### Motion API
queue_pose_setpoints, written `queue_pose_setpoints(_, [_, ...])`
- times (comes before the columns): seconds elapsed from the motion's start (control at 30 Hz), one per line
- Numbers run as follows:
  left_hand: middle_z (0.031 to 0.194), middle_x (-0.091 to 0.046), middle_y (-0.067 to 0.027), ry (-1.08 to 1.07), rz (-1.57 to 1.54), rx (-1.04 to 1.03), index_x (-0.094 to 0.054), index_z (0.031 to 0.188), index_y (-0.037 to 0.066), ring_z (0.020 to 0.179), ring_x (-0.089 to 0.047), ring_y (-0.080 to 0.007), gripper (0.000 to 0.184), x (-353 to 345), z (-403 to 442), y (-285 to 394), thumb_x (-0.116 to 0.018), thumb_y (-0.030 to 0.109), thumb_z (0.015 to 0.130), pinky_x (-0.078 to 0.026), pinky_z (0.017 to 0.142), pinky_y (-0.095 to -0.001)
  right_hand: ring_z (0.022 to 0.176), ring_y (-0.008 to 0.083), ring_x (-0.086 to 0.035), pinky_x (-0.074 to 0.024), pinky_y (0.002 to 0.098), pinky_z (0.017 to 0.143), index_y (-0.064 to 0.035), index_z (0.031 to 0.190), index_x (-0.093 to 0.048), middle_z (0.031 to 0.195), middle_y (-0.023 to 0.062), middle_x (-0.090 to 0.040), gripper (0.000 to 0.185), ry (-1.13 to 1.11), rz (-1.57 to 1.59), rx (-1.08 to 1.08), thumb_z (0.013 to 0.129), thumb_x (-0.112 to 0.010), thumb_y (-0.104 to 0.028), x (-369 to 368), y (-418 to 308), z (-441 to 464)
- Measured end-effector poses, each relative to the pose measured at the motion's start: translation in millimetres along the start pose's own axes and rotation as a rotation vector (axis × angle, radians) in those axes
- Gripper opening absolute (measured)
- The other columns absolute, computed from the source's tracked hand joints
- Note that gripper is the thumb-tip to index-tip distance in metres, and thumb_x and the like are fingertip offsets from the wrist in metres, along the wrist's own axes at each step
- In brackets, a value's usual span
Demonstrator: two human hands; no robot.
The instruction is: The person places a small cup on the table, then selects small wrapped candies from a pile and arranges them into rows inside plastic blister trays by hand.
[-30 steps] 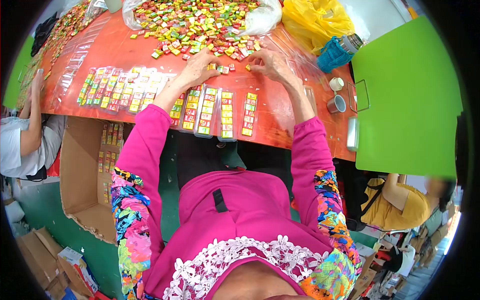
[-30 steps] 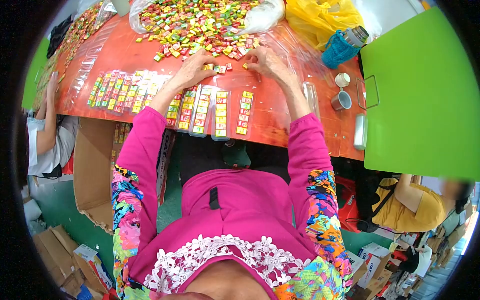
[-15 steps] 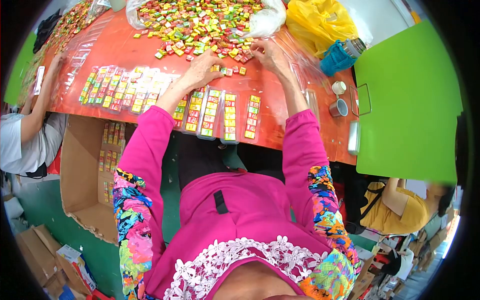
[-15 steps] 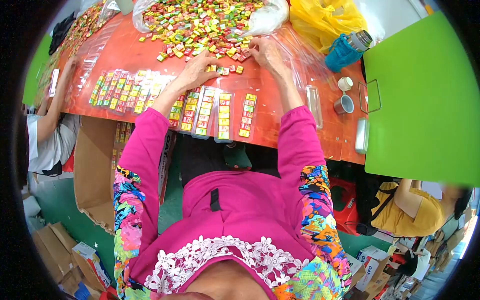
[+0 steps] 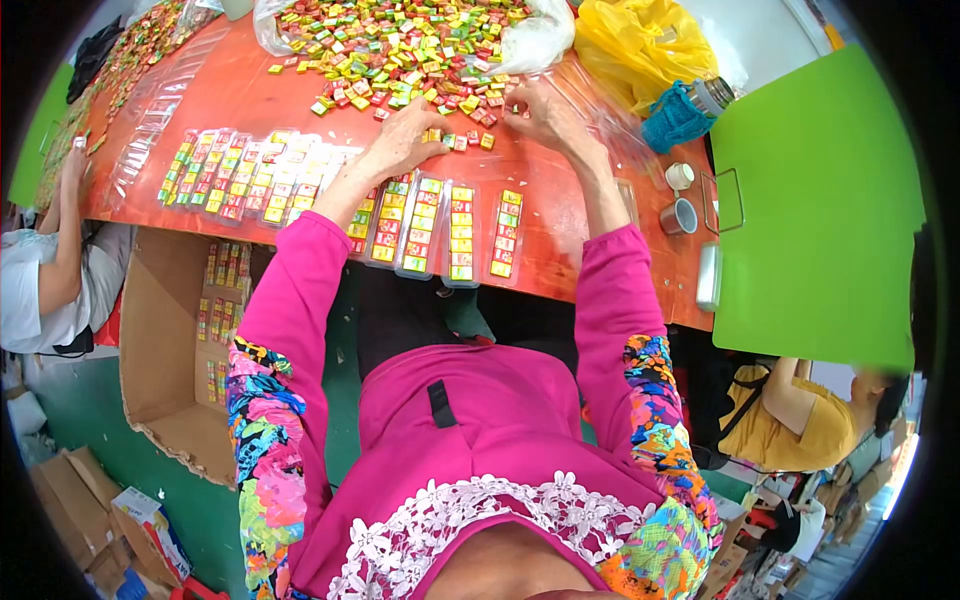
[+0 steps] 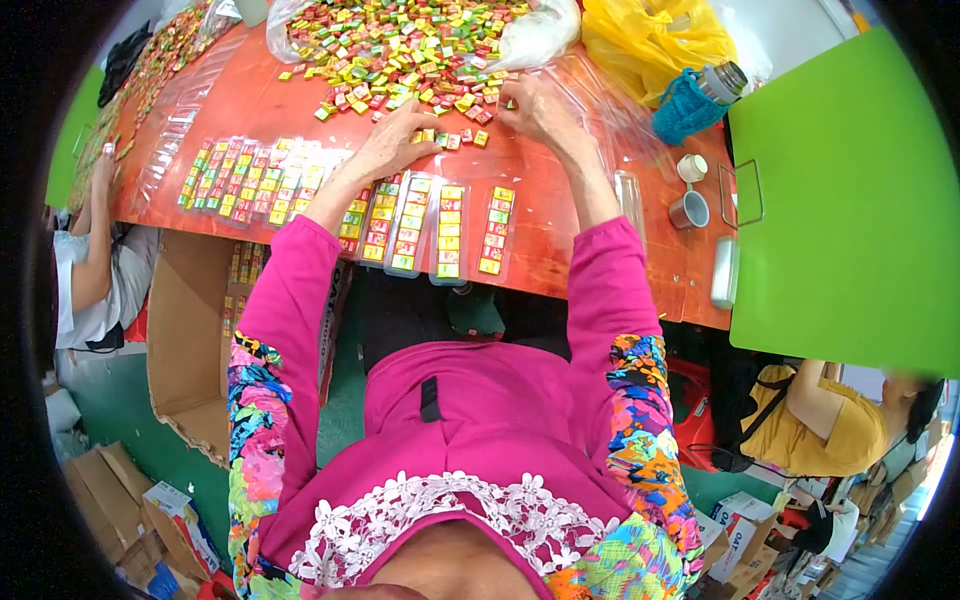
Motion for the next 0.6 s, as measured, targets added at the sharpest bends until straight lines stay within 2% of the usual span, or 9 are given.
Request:
queue_pose_setpoints(0.13, [0.105,-0.057,-0.0119,-0.01,-0.011,0.003,-0.069,0.11,0.008,0.106,-0.057,-0.0294,0.03,-1,3,1,-0.073,0.021,0.083,-0.046,0.09,-0.0395,0.078,0.0288,-0.065,-0.051,0.0395,0.07,-0.0025,0.099,-0.072,0.083,0.017,-0.068,0.024,-0.34,0.118,-0.079,0.081,-0.07,-0.018,8,-23,-11])
queue_pose_setpoints(0.23, [0.106,-0.057,-0.0115,0.002,0.003,-0.006,-0.069,0.11,0.008,0.107,-0.057,-0.0291,0.031,-5,4,-3,-0.073,0.022,0.083,-0.046,0.091,-0.0393,0.078,0.0271,-0.066,-0.0519,0.038,0.07,-0.0014,0.1,-0.071,0.083,0.0161,-0.069,0.024,-0.29,0.252,-0.097,0.079,-0.072,-0.015,-5,-27,-10])
queue_pose_setpoints(0.27, [0.106,-0.057,-0.0114,0.003,0.006,-0.012,-0.069,0.11,0.008,0.106,-0.057,-0.0291,0.031,-6,5,-4,-0.073,0.022,0.083,-0.046,0.091,-0.0395,0.073,0.029,-0.065,-0.0501,0.0407,0.066,0.0011,0.091,-0.069,0.077,0.0159,-0.067,0.024,-0.221,0.293,-0.058,0.073,-0.075,-0.014,-8,-31,-9])
queue_pose_setpoints(0.37, [0.103,-0.056,-0.0111,-0.004,0.018,-0.001,-0.07,0.11,0.009,0.106,-0.057,-0.0291,0.031,-6,6,1,-0.074,0.024,0.083,-0.046,0.091,-0.0401,0.078,0.0301,-0.063,-0.0495,0.0413,0.07,0.0016,0.089,-0.067,0.079,0.0159,-0.064,0.024,-0.173,0.282,-0.029,0.073,-0.075,-0.014,-9,-39,-10])
queue_pose_setpoints(0.47, [0.101,-0.056,-0.0109,-0.012,0.009,0.012,-0.071,0.109,0.011,0.104,-0.057,-0.0291,0.032,-3,6,7,-0.075,0.025,0.082,-0.046,0.089,-0.0407,0.08,0.0269,-0.062,-0.0502,0.0386,0.071,-0.0021,0.101,-0.068,0.087,0.0143,-0.062,0.027,-0.163,0.216,-0.008,0.08,-0.075,-0.018,-13,-35,-14])
queue_pose_setpoints(0.6, [0.1,-0.055,-0.0112,0.003,0.022,0.021,-0.072,0.111,0.013,0.102,-0.057,-0.0287,0.033,-4,6,12,-0.076,0.026,0.081,-0.046,0.087,-0.0407,0.081,0.0275,-0.06,-0.0491,0.0386,0.071,-0.0035,0.101,-0.068,0.088,0.0134,-0.058,0.027,-0.059,0.243,0.002,0.081,-0.074,-0.019,-23,-32,-18])
Point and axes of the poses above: each hand's wrist, its own z-axis towards the middle knuckle, its own x-axis out of the back of the hand, y = z × x, the point moved 3 cm from there along z, towards the middle knuckle
